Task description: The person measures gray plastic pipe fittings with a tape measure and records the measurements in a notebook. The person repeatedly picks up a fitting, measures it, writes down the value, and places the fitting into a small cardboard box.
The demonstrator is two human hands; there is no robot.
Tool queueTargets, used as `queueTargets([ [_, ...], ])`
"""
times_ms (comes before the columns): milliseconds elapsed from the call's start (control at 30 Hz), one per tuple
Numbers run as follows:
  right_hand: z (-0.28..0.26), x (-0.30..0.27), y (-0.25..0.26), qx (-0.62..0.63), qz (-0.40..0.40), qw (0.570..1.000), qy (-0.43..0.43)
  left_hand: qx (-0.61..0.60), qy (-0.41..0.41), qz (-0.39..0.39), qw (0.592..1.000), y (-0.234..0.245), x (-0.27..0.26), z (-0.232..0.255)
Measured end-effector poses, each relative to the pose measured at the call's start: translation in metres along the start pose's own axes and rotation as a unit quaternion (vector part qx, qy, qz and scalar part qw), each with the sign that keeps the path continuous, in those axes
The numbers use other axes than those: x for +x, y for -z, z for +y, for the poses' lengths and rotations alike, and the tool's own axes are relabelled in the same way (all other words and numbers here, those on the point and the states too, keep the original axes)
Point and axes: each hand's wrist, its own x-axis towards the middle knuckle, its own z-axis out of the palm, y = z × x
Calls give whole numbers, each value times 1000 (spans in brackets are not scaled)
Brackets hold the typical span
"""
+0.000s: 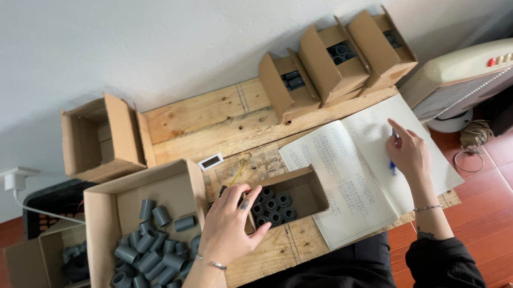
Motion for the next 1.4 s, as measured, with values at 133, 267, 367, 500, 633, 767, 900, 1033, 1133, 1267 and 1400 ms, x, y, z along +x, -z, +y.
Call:
queueTargets([
  [133, 8, 2, 5, 239, 22, 971, -5, -11, -4, 1, 1000, -4, 1, -1],
  [267, 18, 9, -11, 466, 48, 882, 47, -14, -4, 5, 1000, -5, 1, -1],
  [367, 22, 12, -20, 499, 69, 863, 53, -7, -2, -1, 1000, -7, 1, -2],
  [500, 24, 12, -34, 488, 78, 868, 41, -4, 12, -21, 1000, -8, 1, -3],
  [633, 4, 6, -27, 387, 98, 917, 5, -6, 4, -14, 1000, -5, 3, -2],
  [767, -4, 4, -25, 257, 88, 962, -24, 2, 4, -18, 1000, -6, 3, -3],
  [900, -2, 5, -28, 230, 87, 969, -17, 2, -1, -13, 1000, -5, 4, -3],
  [1033, 3, 8, -33, 211, 89, 973, -9, 3, -3, -11, 1000, -5, 4, -2],
  [1133, 4, 6, -32, 213, 80, 974, 13, 2, -5, -2, 1000, -5, 3, -2],
  [1267, -1, 3, -26, 284, 75, 956, 6, 4, 0, -16, 1000, -5, 3, -2],
  [1400, 1, 4, -21, 288, 144, 942, 93, 2, -3, -12, 1000, -6, 2, -3],
])
